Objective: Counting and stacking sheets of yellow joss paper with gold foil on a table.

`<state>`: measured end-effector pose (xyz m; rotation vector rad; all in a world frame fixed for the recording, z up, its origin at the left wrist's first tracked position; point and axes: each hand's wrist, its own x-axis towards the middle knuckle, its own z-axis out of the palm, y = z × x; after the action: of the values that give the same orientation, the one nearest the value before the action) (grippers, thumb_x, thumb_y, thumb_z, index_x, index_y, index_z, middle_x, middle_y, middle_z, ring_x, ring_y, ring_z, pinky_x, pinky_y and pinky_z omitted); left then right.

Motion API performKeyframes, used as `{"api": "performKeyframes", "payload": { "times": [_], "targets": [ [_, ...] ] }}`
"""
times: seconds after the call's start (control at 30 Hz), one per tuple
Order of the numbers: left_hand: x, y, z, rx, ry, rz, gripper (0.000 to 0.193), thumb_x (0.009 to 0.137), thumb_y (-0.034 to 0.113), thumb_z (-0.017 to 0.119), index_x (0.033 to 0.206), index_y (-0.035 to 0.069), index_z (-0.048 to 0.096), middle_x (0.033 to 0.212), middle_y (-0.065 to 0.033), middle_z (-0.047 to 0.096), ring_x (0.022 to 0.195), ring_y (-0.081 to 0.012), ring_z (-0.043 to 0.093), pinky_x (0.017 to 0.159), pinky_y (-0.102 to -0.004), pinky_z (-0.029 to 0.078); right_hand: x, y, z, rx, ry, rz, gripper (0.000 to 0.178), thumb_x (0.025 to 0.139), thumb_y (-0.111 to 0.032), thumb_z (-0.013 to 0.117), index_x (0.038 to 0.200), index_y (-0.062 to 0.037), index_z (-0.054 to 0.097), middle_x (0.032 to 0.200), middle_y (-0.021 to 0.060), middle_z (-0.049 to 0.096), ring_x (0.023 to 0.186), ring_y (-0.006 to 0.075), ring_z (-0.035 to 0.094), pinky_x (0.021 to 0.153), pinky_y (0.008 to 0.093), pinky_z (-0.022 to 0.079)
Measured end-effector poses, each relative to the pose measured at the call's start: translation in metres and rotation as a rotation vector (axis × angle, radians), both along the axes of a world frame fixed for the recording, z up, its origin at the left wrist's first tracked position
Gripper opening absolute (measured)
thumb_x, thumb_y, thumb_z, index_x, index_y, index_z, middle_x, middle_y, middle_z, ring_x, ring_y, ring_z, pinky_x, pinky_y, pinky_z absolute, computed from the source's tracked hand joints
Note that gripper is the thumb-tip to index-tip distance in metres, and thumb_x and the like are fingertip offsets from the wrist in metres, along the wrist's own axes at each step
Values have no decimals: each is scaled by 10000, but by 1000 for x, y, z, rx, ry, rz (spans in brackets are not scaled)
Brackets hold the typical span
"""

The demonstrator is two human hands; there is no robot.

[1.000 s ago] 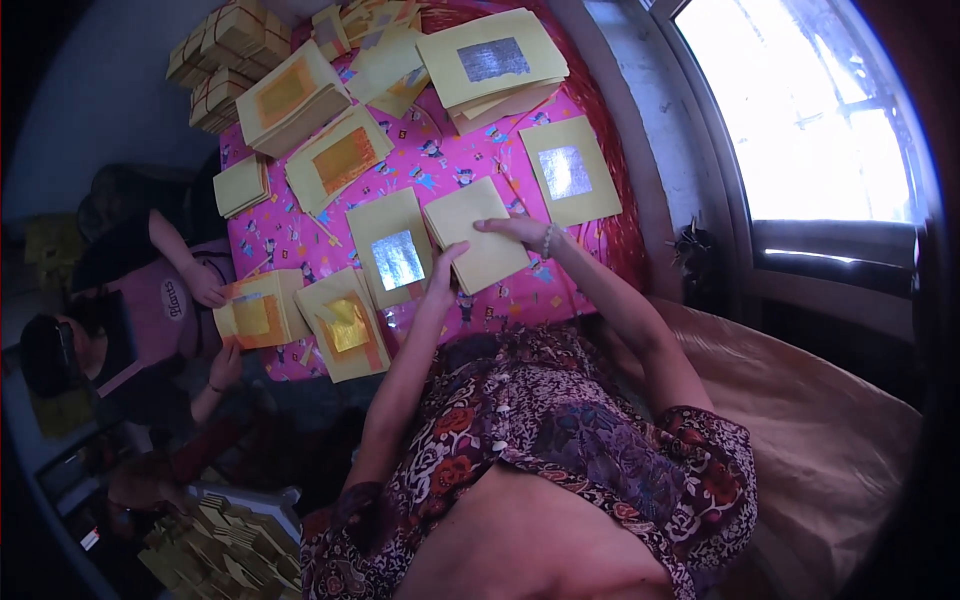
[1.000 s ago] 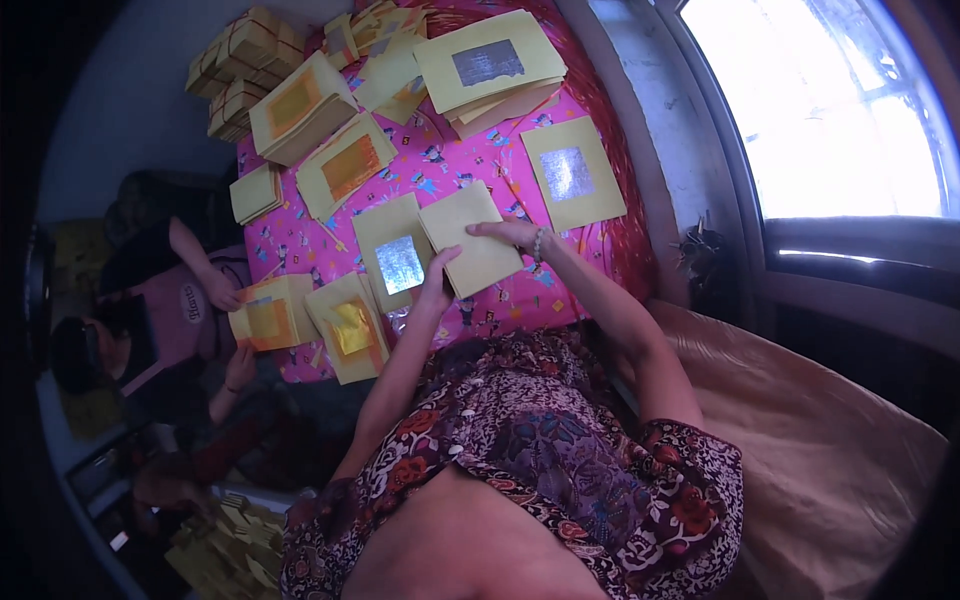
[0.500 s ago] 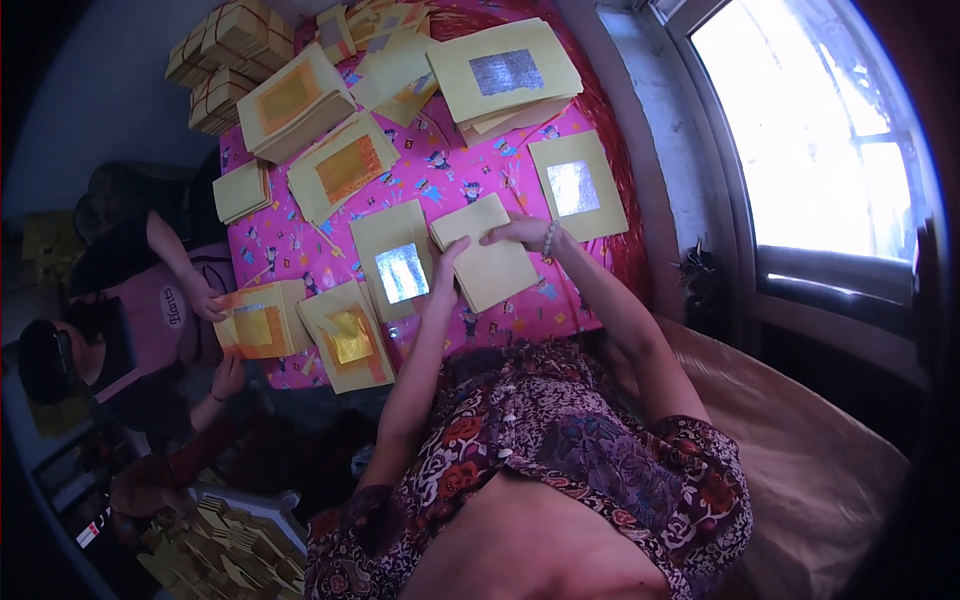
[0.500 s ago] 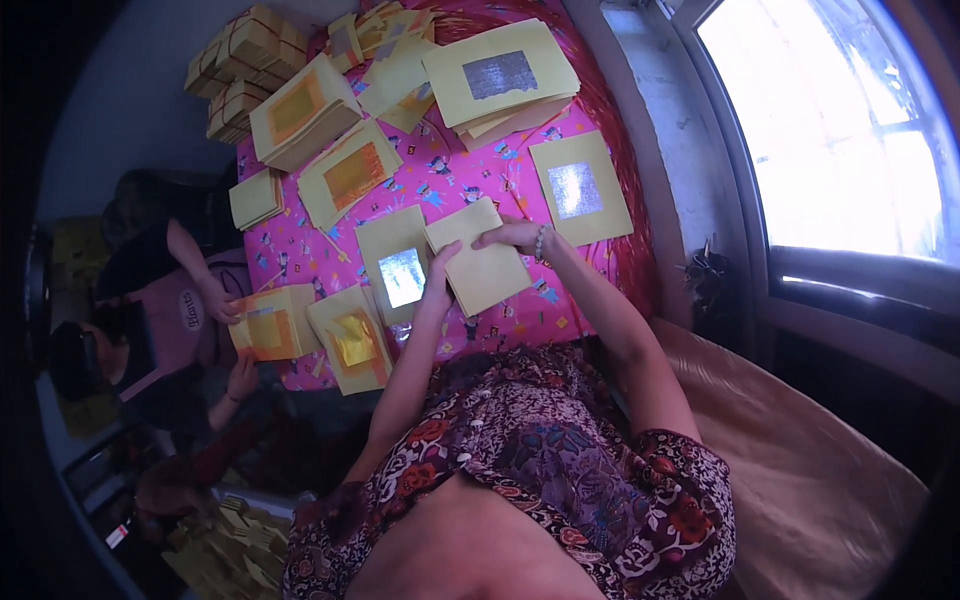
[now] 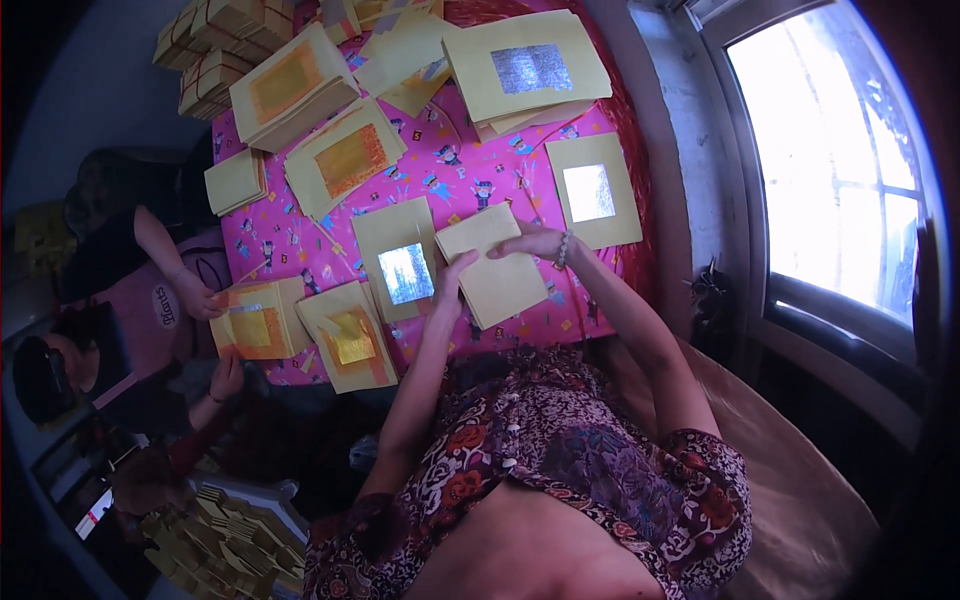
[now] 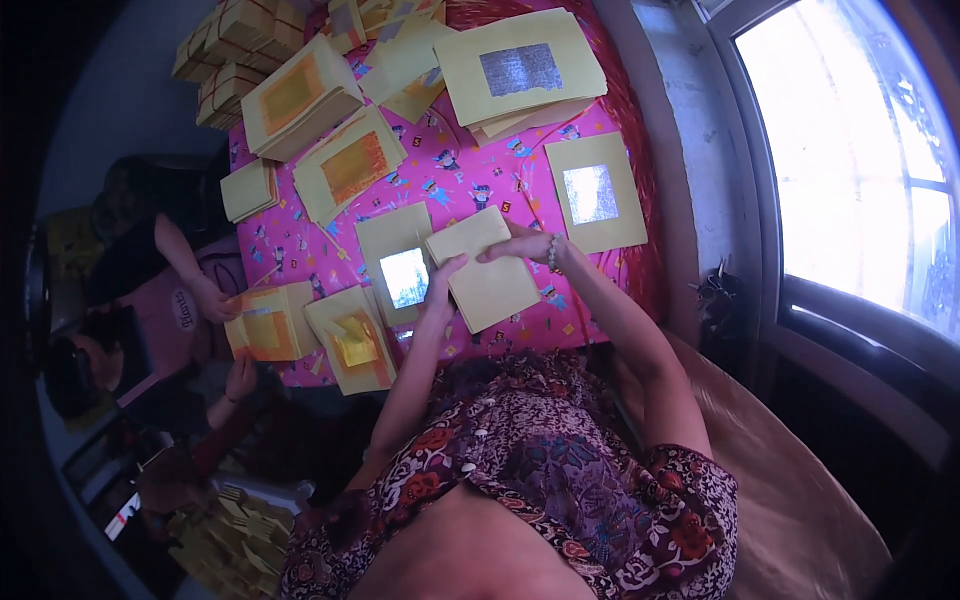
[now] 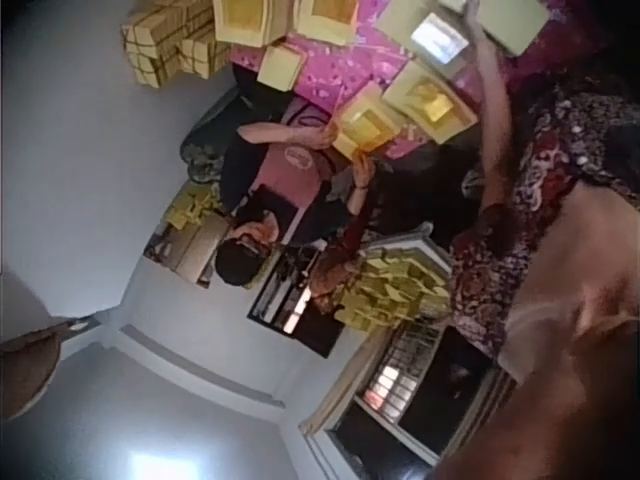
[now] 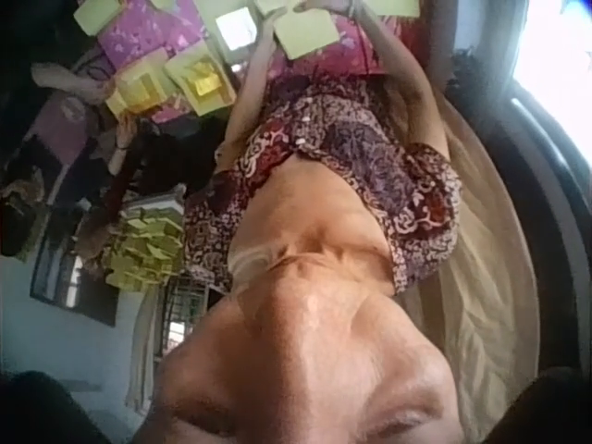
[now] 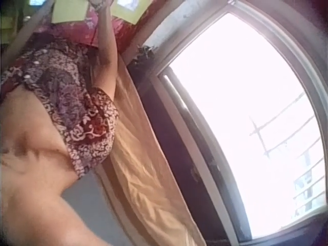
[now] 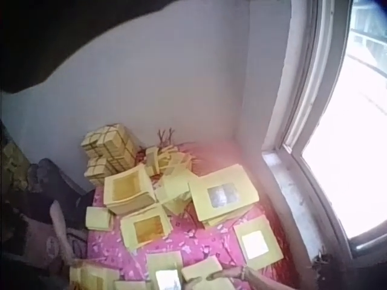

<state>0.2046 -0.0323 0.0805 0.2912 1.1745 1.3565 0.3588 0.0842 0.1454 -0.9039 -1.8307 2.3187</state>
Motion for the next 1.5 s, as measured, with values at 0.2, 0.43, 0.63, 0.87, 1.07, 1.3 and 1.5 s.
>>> {"api": "performKeyframes", "payload": {
  "times": [0.2,0.43,0.63,0.87,1.07,1.3,1.5],
  "targets": [
    [-3,-6,-2,-25,-72,-80,668,718,187,669,1265,76,301,1074,-134,518,950,-242,570,776,-363,498,1,1,-23,10,35,13,790,730,-196,700,1350,-28,240,1239,130,479,1160,218,449,963,350,380],
    [-3,-15,5,-17,18,-106,671,722,216,679,1269,55,325,1084,-134,530,947,-230,574,778,-353,487,-1,-2,-27,42,43,64,965,664,-223,760,1373,-44,131,1282,145,412,1222,238,386,1000,367,359],
    [11,-22,33,-72,53,-12,506,724,197,665,1162,3,502,1011,-100,590,917,-188,588,762,-321,479,4,-16,-18,25,-23,2,1002,660,-229,768,1388,-49,104,1289,152,403,1234,247,373,1005,383,357],
    [11,-28,25,14,78,26,769,721,155,698,1319,62,224,1129,-150,501,984,-239,557,789,-347,487,12,-33,-2,-85,17,-156,880,739,-239,724,1397,-70,165,1268,142,447,1199,242,420,974,375,380],
    [8,-31,17,-63,70,-5,764,747,278,711,1322,71,253,1177,-134,470,1076,-229,498,871,-358,439,35,-48,-4,-199,-10,-108,787,817,-351,636,1390,-38,197,1297,144,427,1197,217,420,976,342,371],
    [10,-57,-24,56,-10,-92,829,784,217,666,1404,106,127,1236,-133,438,1107,-241,483,905,-367,434,32,-46,-55,-392,-14,-81,585,870,-446,515,1257,-18,422,1105,95,583,928,142,604,766,277,503],
    [15,-48,-6,1,-138,-96,630,799,243,614,1306,34,305,1147,-129,502,1049,-231,533,889,-354,454,17,-46,-34,-429,49,-166,562,852,-416,558,1228,-17,432,1090,104,585,896,156,620,716,294,530]
  ]
}}
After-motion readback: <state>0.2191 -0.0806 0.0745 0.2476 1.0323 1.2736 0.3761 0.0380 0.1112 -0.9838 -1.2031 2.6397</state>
